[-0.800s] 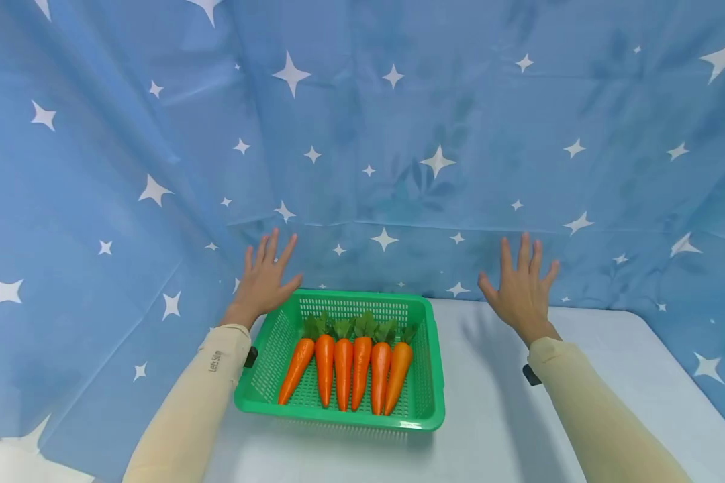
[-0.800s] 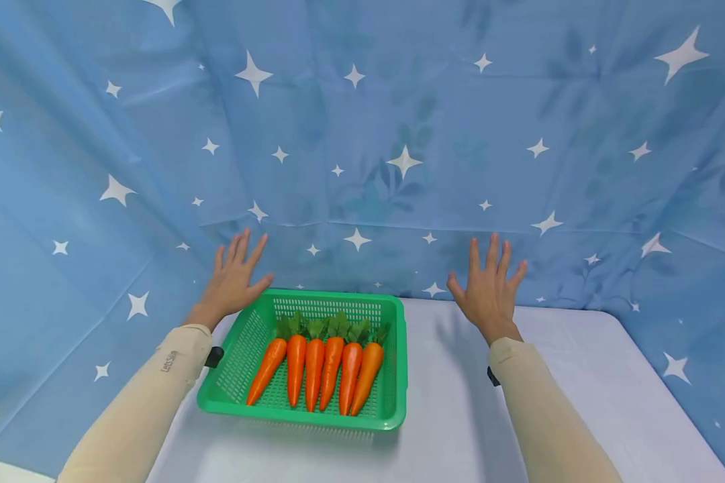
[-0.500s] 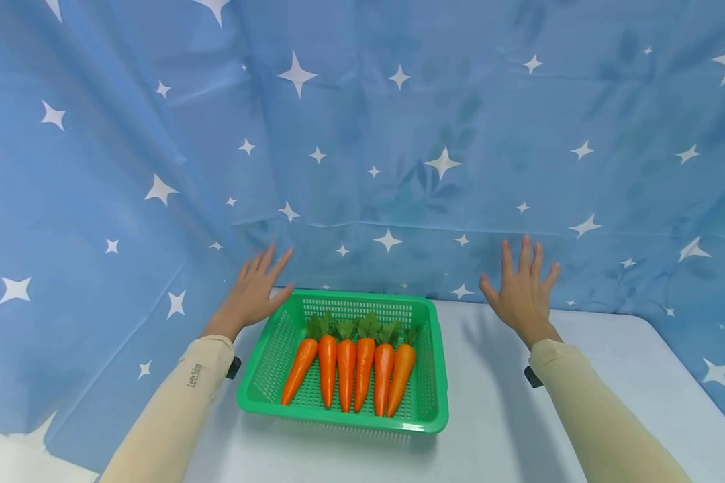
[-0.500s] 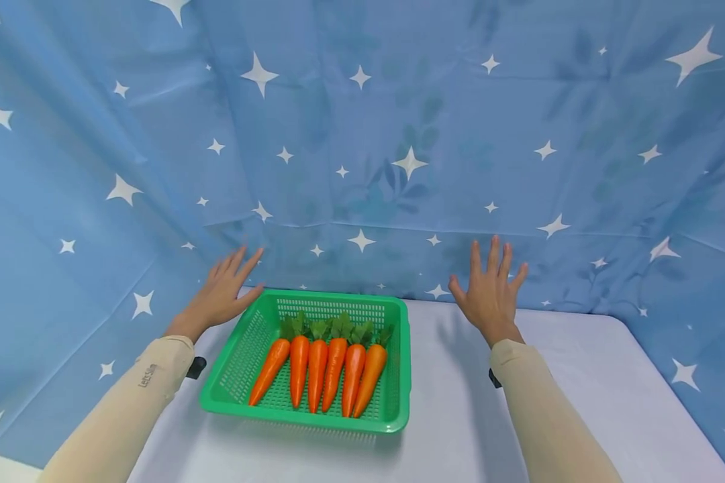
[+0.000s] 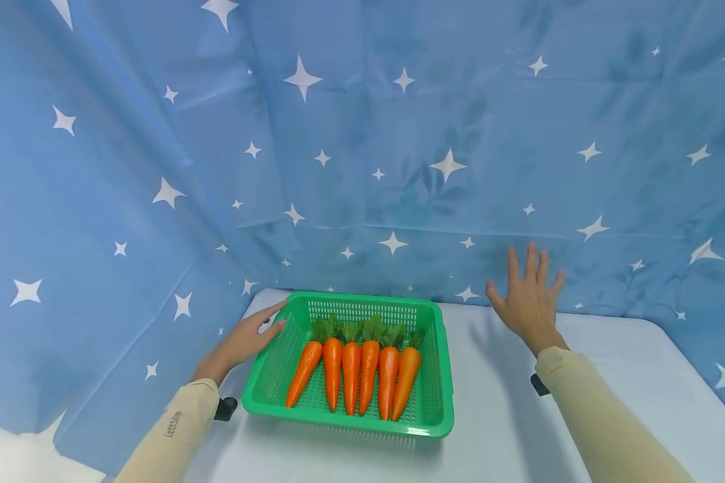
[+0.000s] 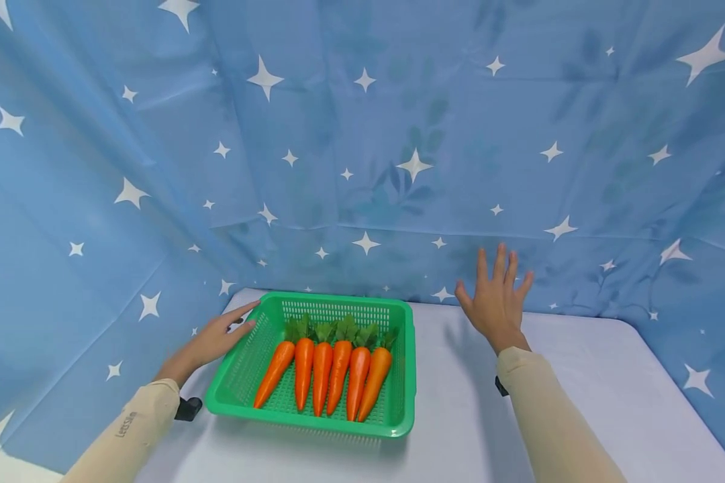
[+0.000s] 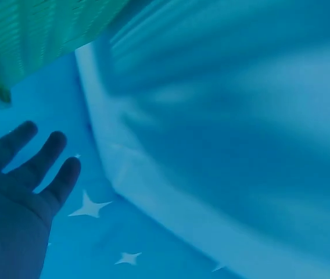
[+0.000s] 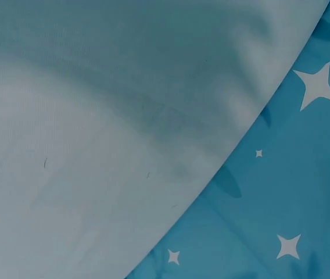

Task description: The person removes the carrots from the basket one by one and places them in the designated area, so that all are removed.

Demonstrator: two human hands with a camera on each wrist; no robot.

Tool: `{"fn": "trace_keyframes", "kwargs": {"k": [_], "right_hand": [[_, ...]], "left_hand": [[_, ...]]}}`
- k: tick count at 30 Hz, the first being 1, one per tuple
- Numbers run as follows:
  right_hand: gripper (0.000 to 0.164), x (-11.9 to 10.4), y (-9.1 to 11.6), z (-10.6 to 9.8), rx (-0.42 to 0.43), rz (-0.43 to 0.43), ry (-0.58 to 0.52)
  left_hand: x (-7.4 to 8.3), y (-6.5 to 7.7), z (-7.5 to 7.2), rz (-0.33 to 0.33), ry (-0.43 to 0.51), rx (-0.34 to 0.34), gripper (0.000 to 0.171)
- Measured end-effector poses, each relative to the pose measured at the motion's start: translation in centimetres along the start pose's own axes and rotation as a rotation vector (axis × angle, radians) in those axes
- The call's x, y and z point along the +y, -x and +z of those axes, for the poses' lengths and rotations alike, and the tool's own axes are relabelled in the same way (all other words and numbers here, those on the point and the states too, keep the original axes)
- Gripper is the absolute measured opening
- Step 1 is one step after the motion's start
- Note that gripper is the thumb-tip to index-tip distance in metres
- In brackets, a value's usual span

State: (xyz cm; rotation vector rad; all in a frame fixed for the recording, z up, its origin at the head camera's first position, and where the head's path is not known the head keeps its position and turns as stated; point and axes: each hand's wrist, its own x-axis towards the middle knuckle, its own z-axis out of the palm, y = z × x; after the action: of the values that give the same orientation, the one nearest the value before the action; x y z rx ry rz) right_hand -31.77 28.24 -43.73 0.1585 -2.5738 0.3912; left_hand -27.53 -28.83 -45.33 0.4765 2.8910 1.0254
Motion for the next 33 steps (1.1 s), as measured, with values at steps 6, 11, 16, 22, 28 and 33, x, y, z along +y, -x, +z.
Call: {"fn": "trace_keyframes", "kwargs": {"k": [6, 11, 16, 22, 28, 33], "right_hand": [[0.081, 0.3, 0.5, 0.2, -0.012, 0.018, -0.03], [0.081, 0.6, 0.7, 0.2, -0.037, 0.051, -0.076], [0.08, 1.1, 1.5, 0.1, -0.076, 0.08, -0.141], [0.077, 1.3, 2.6, 0.2, -0.089, 0.133, -0.174], [0.08, 1.3, 2.9, 0.4, -0.132, 0.208, -0.238], [0.081, 1.2, 3.0, 0.3, -0.183, 0.256, -0.276]], "left_hand": [[-0.6, 1.0, 1.3, -0.088, 0.144, -0.013, 0.06], [-0.9, 1.2, 1.9, -0.102, 0.294, -0.014, 0.06], [-1.5, 1.4, 2.8, -0.126, 0.467, -0.013, 0.061], [-2.0, 1.7, 3.6, -0.162, 0.656, -0.017, 0.061], [-2.3, 1.9, 4.2, -0.122, 0.669, 0.006, 0.062], [-2.0, 1.9, 4.2, -0.138, 0.706, 0.025, 0.062]]}}
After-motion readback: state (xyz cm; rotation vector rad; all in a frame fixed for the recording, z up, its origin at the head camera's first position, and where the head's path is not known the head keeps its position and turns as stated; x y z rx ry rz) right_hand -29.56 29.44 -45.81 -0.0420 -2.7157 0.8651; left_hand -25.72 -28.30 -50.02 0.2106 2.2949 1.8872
